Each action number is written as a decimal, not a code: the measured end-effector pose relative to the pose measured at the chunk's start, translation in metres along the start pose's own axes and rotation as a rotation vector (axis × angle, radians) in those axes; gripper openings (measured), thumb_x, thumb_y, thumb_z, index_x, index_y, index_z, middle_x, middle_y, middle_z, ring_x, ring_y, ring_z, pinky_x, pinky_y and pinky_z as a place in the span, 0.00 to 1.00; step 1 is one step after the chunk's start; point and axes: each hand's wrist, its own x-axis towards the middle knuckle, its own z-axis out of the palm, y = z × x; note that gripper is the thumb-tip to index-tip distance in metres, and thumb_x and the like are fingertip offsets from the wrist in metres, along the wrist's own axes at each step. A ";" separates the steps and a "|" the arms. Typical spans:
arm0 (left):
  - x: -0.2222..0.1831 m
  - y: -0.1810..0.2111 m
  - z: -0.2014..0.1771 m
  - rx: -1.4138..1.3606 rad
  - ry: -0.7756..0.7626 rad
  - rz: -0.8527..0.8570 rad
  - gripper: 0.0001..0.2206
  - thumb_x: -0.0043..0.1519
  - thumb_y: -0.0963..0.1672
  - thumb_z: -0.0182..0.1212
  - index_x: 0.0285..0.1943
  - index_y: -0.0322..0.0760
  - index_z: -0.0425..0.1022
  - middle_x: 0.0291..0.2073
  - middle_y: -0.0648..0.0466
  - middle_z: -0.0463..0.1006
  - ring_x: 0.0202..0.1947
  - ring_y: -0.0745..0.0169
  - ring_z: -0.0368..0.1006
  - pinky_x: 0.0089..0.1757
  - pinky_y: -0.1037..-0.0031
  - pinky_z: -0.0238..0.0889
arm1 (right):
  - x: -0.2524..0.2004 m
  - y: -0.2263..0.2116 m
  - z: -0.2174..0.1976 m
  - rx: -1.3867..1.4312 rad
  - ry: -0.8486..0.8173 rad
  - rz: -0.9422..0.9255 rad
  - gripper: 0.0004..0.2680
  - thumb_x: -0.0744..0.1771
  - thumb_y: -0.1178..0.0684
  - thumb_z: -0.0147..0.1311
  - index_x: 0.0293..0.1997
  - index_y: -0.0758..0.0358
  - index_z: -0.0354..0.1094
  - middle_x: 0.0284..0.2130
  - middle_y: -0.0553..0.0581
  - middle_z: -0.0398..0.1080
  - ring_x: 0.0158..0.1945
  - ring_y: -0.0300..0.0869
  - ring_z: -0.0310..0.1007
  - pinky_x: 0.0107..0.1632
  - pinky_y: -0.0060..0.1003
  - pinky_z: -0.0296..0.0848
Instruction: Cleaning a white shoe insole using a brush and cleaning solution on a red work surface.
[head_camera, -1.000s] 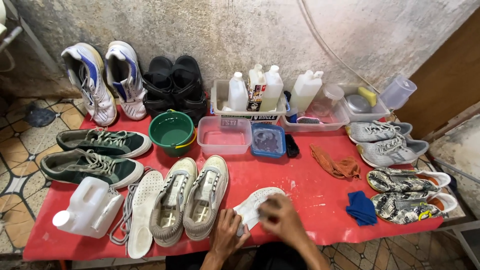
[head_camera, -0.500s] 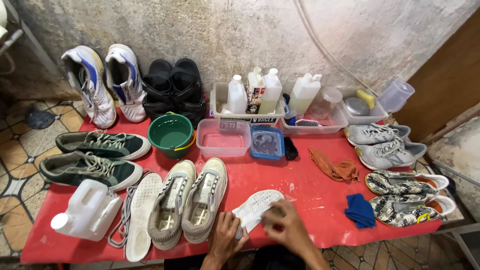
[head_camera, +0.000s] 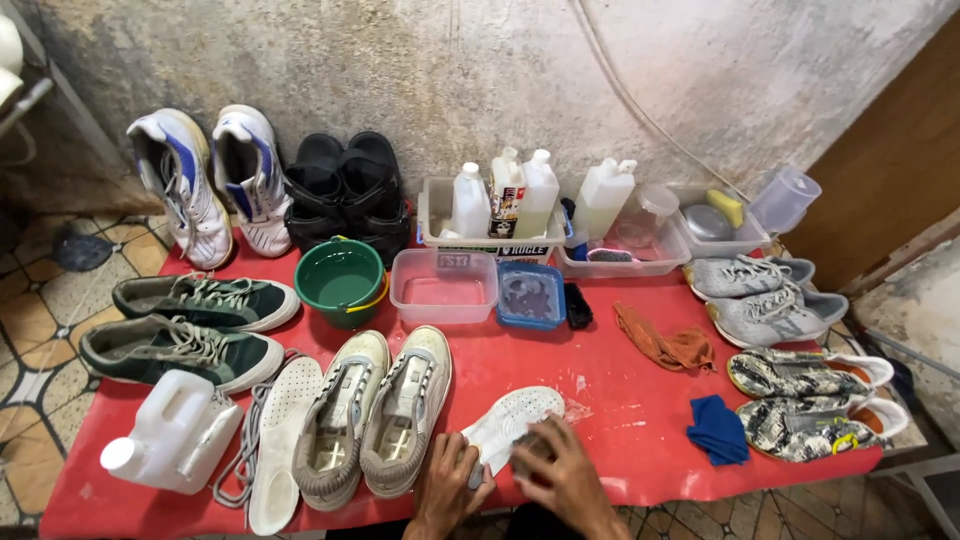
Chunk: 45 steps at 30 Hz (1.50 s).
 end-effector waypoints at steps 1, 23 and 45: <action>-0.003 -0.002 0.004 0.010 -0.015 -0.021 0.10 0.52 0.43 0.63 0.36 0.34 0.69 0.35 0.44 0.68 0.37 0.47 0.63 0.39 0.60 0.64 | 0.008 -0.004 -0.008 0.061 0.103 0.170 0.14 0.62 0.47 0.68 0.51 0.51 0.76 0.54 0.57 0.66 0.59 0.55 0.61 0.52 0.51 0.77; 0.001 -0.001 0.004 -0.010 0.056 -0.007 0.10 0.52 0.44 0.62 0.35 0.35 0.68 0.35 0.43 0.67 0.35 0.44 0.62 0.37 0.58 0.62 | 0.010 0.020 0.032 -0.021 0.117 0.344 0.25 0.60 0.39 0.71 0.63 0.46 0.70 0.66 0.70 0.55 0.63 0.59 0.66 0.57 0.55 0.78; 0.010 0.006 -0.013 0.004 0.067 0.021 0.09 0.53 0.43 0.62 0.35 0.35 0.68 0.34 0.44 0.67 0.35 0.45 0.62 0.36 0.57 0.61 | 0.045 0.010 0.033 -0.027 0.080 0.305 0.21 0.59 0.47 0.73 0.56 0.47 0.74 0.65 0.71 0.55 0.65 0.65 0.61 0.59 0.54 0.75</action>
